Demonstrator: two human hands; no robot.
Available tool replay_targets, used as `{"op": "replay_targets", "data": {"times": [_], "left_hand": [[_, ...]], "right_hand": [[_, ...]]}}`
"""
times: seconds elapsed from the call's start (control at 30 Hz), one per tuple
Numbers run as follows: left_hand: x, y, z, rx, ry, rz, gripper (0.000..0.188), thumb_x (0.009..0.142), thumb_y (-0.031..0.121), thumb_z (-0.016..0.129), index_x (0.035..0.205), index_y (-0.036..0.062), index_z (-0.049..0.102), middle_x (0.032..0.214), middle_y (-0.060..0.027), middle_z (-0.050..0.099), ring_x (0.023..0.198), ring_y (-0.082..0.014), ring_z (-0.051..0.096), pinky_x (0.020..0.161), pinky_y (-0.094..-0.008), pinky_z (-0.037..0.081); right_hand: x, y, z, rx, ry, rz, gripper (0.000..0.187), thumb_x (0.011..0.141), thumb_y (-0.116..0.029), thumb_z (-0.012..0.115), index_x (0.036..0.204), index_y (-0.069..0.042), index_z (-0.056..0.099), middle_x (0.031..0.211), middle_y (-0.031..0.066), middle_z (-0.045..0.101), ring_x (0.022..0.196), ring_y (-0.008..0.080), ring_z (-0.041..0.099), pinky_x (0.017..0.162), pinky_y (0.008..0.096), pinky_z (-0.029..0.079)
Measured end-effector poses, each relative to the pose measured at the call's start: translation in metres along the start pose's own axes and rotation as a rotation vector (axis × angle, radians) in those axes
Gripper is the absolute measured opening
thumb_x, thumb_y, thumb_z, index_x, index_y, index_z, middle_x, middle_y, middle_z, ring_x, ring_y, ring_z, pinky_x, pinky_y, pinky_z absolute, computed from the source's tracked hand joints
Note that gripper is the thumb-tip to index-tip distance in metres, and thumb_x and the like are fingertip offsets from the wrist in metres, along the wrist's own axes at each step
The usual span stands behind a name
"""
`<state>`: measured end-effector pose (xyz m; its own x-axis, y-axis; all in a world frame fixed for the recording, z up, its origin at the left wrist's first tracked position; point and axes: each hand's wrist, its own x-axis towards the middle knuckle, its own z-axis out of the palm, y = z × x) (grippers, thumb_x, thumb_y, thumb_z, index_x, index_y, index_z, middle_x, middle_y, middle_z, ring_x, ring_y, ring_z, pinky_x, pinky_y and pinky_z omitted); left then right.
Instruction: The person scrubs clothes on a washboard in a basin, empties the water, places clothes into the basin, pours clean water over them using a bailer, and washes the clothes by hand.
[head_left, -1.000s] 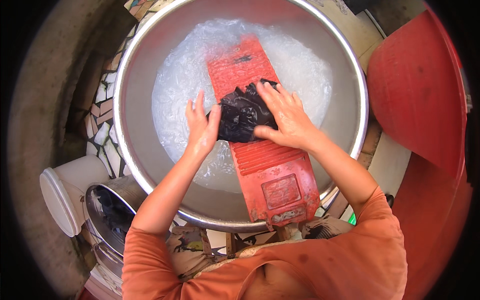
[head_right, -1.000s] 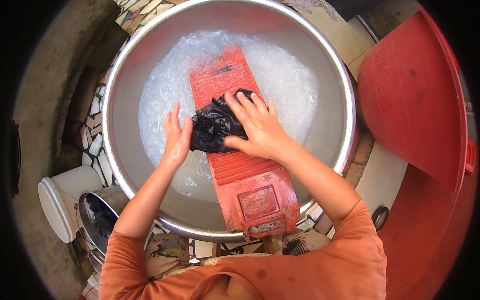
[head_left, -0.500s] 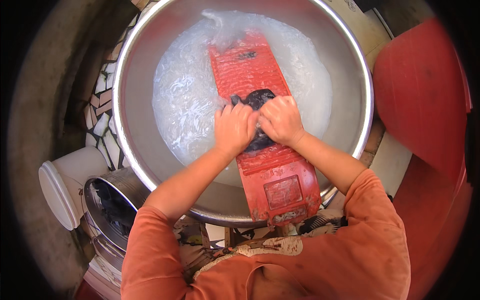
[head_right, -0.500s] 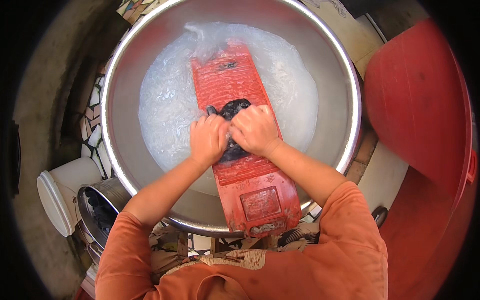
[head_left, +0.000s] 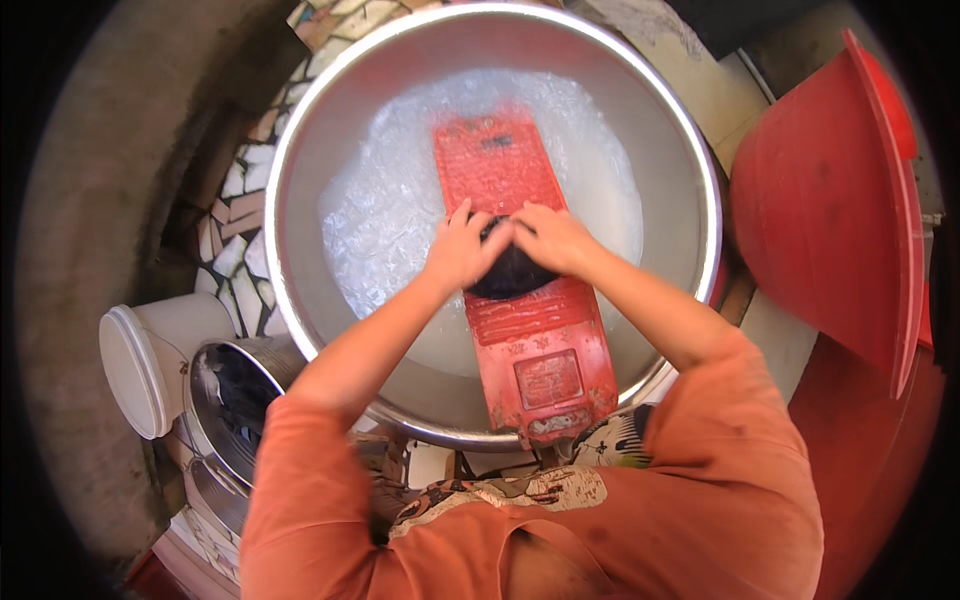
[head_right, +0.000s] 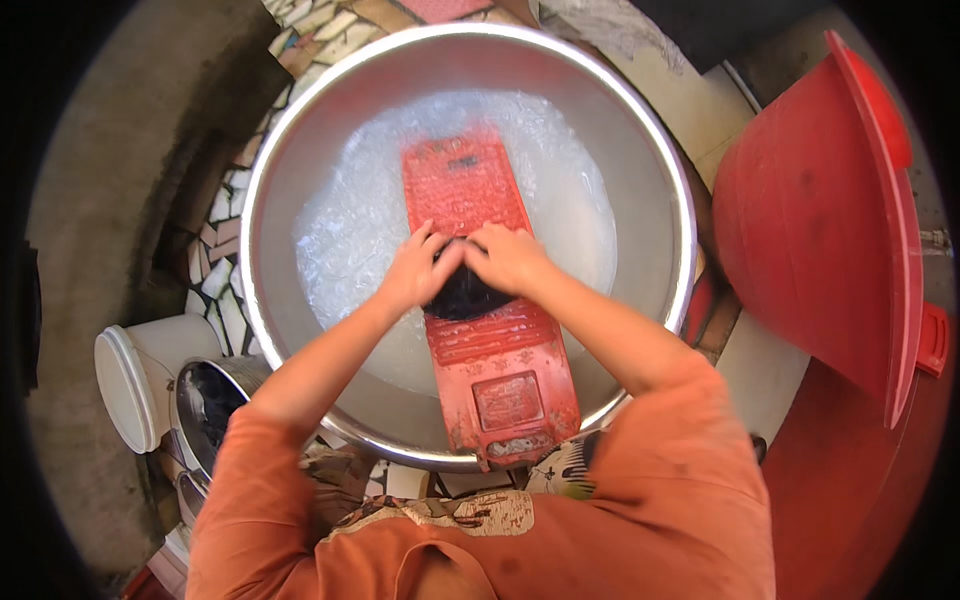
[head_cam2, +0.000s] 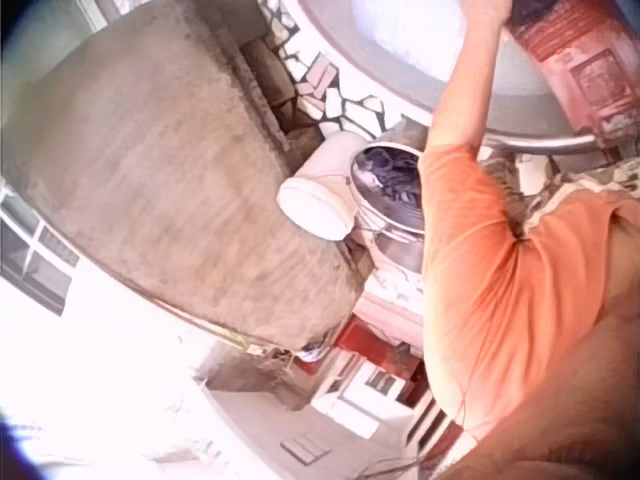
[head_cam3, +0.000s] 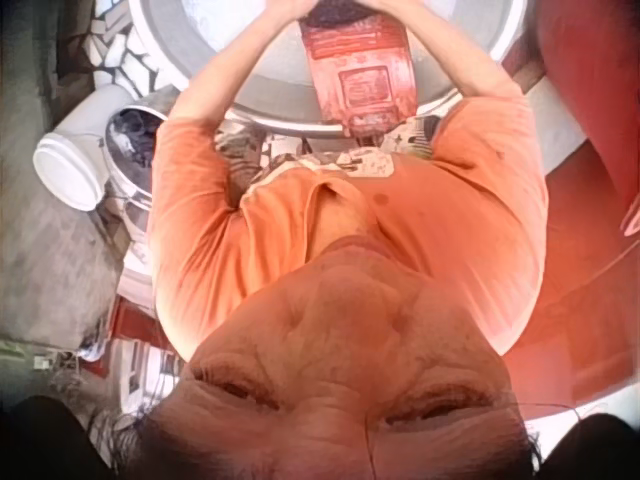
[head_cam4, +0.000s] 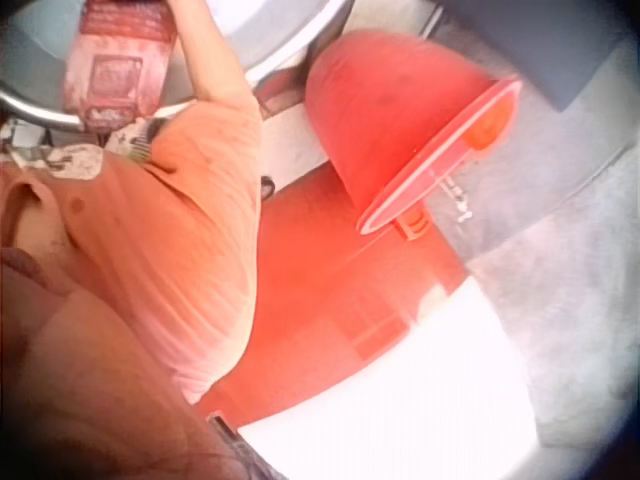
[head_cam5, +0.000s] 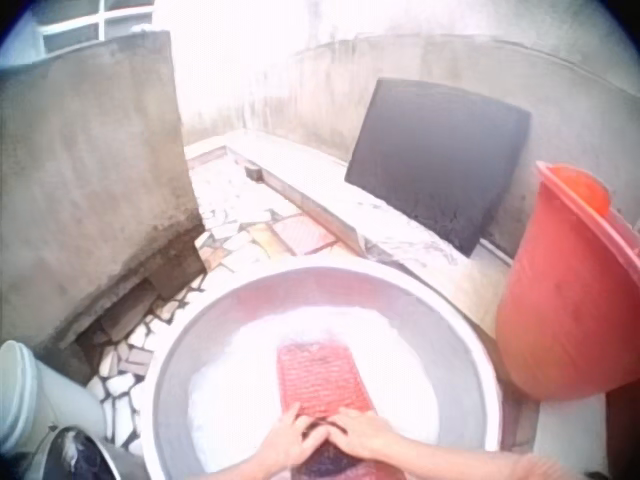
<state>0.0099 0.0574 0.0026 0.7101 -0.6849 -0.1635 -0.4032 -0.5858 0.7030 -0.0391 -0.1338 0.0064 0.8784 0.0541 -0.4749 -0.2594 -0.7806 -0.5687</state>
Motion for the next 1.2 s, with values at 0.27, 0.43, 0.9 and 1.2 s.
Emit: {"op": "replay_targets", "data": {"times": [0.27,0.43,0.9,1.2], "left_hand": [[0.044,0.027,0.0,0.455,0.214,-0.142,0.029,0.087,0.036,0.049,0.091,0.0113,0.063,0.095,-0.013,0.061,0.093,-0.0331,0.054,0.078,-0.0462,0.043],[0.042,-0.025,0.018,0.166,0.335,-0.08,0.03,0.088,0.037,0.049,0.087,0.0094,0.061,0.092,-0.0146,0.061,0.085,-0.0377,0.054,0.071,-0.0497,0.043],[-0.018,0.001,0.002,0.214,0.233,0.104,0.025,0.085,0.033,0.052,0.083,0.01,0.062,0.093,-0.0108,0.059,0.084,-0.0321,0.055,0.071,-0.0448,0.042],[0.068,-0.047,-0.022,0.219,0.552,-0.01,0.033,0.09,0.042,0.044,0.104,0.0172,0.06,0.102,-0.0101,0.058,0.09,-0.0392,0.056,0.076,-0.0462,0.046]], "right_hand": [[0.017,-0.017,0.01,-0.351,0.7,-0.147,0.02,0.077,-0.03,0.057,0.084,-0.013,0.062,0.097,0.0101,0.06,0.089,0.0297,0.055,0.074,0.0471,0.04],[0.013,-0.029,0.014,-0.148,0.582,-0.144,0.022,0.079,-0.033,0.057,0.088,-0.014,0.063,0.096,0.0112,0.059,0.084,0.0306,0.056,0.07,0.0474,0.042],[-0.027,-0.034,0.024,-0.192,0.525,-0.211,0.022,0.083,-0.027,0.052,0.097,-0.014,0.064,0.103,0.011,0.058,0.09,0.0309,0.056,0.076,0.0437,0.042],[0.101,-0.035,0.006,-0.143,0.567,0.07,0.04,0.09,-0.037,0.032,0.092,-0.009,0.061,0.097,0.0189,0.062,0.094,0.0385,0.057,0.08,0.0501,0.043]]}}
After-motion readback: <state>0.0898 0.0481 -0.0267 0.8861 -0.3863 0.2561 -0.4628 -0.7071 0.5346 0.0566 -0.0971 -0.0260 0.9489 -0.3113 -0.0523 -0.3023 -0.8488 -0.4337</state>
